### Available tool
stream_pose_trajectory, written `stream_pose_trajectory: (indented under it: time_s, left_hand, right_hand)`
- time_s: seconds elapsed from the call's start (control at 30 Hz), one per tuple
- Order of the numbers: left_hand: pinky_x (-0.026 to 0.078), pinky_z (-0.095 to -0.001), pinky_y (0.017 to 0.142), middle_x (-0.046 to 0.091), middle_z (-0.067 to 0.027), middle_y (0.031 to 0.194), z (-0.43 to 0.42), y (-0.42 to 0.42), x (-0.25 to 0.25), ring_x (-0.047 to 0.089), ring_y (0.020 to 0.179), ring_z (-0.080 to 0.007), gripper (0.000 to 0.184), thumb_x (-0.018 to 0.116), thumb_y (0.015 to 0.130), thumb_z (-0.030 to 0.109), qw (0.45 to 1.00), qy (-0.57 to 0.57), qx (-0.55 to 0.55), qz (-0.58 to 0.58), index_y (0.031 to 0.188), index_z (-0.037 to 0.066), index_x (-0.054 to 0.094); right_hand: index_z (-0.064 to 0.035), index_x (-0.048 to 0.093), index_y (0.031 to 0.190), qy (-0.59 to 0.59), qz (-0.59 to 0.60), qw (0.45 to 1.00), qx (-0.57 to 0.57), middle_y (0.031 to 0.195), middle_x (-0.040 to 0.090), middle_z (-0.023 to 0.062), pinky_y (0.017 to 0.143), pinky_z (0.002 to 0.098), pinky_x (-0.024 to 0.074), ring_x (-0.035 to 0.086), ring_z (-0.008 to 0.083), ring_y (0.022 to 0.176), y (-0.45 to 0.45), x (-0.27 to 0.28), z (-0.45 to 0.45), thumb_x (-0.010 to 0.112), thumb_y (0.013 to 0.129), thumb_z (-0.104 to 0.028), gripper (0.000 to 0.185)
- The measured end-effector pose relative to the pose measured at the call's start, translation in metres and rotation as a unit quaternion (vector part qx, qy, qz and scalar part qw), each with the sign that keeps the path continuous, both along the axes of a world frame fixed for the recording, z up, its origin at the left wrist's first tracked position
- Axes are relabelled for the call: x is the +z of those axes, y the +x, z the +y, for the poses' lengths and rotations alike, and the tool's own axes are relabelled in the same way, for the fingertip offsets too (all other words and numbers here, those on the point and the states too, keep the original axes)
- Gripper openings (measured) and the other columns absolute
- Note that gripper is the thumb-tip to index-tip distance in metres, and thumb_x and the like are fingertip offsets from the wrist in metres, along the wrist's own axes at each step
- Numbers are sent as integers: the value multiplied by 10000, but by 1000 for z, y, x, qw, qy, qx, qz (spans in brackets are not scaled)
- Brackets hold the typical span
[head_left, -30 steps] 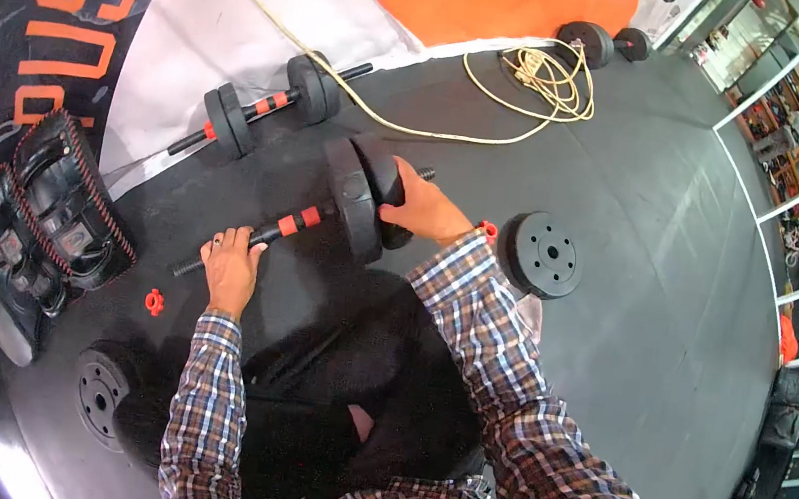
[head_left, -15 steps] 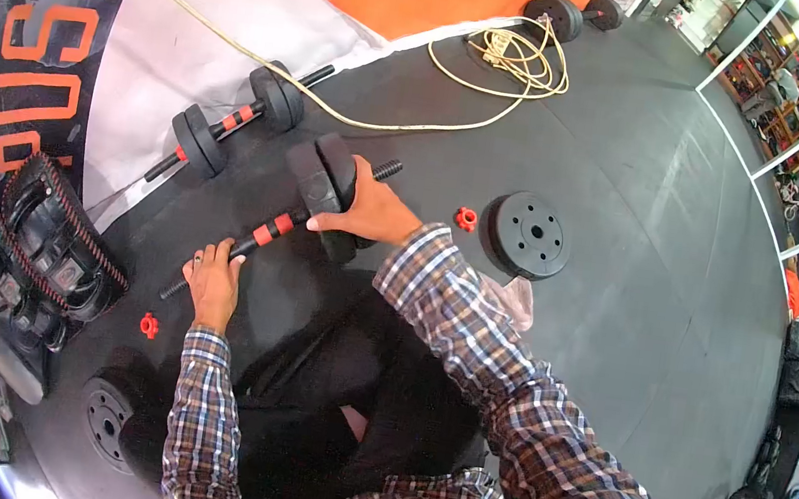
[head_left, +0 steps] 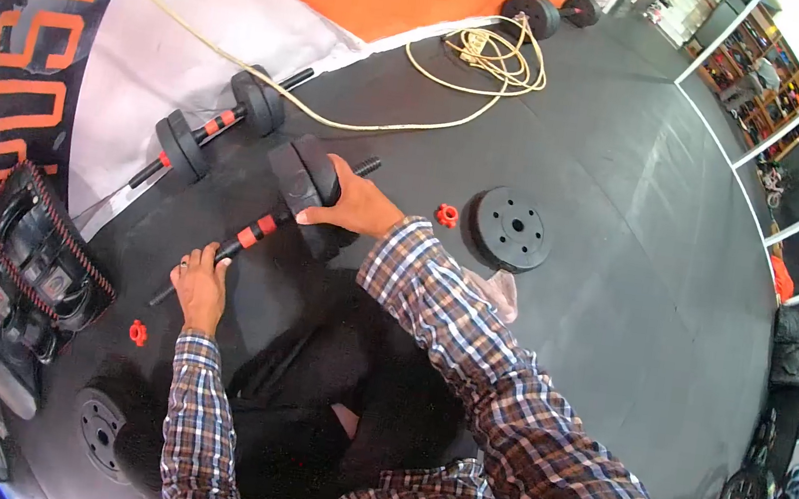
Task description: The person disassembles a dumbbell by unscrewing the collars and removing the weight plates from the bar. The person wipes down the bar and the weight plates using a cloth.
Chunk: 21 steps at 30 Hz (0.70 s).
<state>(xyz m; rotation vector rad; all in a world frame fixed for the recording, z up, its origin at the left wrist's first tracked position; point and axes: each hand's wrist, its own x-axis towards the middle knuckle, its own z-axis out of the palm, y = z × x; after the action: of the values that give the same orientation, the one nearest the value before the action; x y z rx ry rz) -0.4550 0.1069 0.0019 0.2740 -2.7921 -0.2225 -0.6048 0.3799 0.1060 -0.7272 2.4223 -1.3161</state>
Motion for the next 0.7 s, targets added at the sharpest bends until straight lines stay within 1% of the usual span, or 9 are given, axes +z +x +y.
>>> stream_pose_trajectory:
  time_s: [0.07, 0.1, 0.2, 0.23, 0.33, 0.37, 0.47, 0.57, 0.7]
  left_hand:
    - [392, -448, 891, 621, -92, 1054, -1, 2, 4, 574, 1017, -300, 326, 597, 928, 297, 1000, 1, 8, -10, 1201, 117, 600]
    - [390, -444, 891, 620, -87, 1042, -1, 3, 5, 572, 1014, -292, 324, 604, 924, 294, 1000, 3, 8, -7, 1197, 120, 605]
    - [388, -434, 890, 621, -77, 1015, 1, 2, 9, 570, 1002, -276, 318, 619, 914, 288, 1000, 7, 10, 1, 1186, 124, 617]
    - [389, -433, 889, 622, -76, 1011, 2, 1, 10, 572, 997, -276, 317, 621, 912, 289, 1000, 6, 11, 4, 1182, 123, 620]
    - [392, -430, 881, 625, -74, 1003, 3, 0, 14, 576, 984, -275, 318, 627, 907, 292, 1000, 3, 10, 13, 1175, 121, 624]
    - [393, -429, 878, 626, -73, 1001, 3, 0, 14, 578, 980, -274, 319, 629, 905, 292, 1000, 2, 8, 16, 1174, 121, 625]
    - [395, -428, 868, 626, -73, 994, 0, -1, 7, 580, 971, -273, 322, 636, 900, 291, 999, -8, -3, 39, 1173, 121, 626]
    - [393, -428, 865, 624, -73, 980, 0, 0, 10, 581, 970, -274, 319, 640, 897, 296, 999, 0, -4, 37, 1166, 125, 627]
    - [388, -426, 865, 623, -66, 973, -1, 3, 8, 584, 958, -272, 311, 645, 892, 311, 999, 9, -2, 39, 1144, 128, 632]
  right_hand:
    - [-9, 268, 1497, -79, -35, 996, 34, 1335, 549, 241, 1044, 383, 413, 562, 351, 1200, -20, -30, 6, 848, 671, -429, 1093]
    - [-23, 274, 1510, -105, -59, 990, 66, 1371, 531, 210, 1034, 363, 416, 554, 290, 1207, -20, -21, 11, 815, 748, -369, 996]
    - [-45, 273, 1523, -64, -102, 991, 62, 1360, 536, 214, 1054, 354, 393, 524, 277, 1246, -22, -6, 19, 787, 799, -392, 954]
    - [-52, 298, 1518, -51, -98, 993, 50, 1367, 533, 190, 1035, 356, 414, 536, 244, 1216, -22, -5, 19, 769, 827, -392, 903]
    - [-48, 287, 1519, -73, -159, 983, 51, 1349, 551, 182, 968, 350, 468, 546, 219, 1185, -19, 7, 22, 748, 853, -376, 874]
    - [-52, 282, 1521, -40, -127, 990, 40, 1339, 564, 161, 895, 333, 502, 554, 197, 1158, -26, -4, 23, 731, 874, -352, 843]
    - [-63, 272, 1527, -83, -124, 987, 62, 1295, 589, 117, 802, 315, 514, 567, 175, 1088, -33, -17, 25, 715, 891, -331, 820]
    - [-72, 266, 1531, -75, -120, 987, 70, 1215, 613, 76, 738, 293, 493, 566, 145, 978, -25, -5, 23, 697, 905, -298, 793]
    - [-66, 255, 1529, -70, -113, 987, 95, 1156, 621, 51, 677, 260, 463, 540, 114, 892, -23, -4, 22, 681, 913, -256, 773]
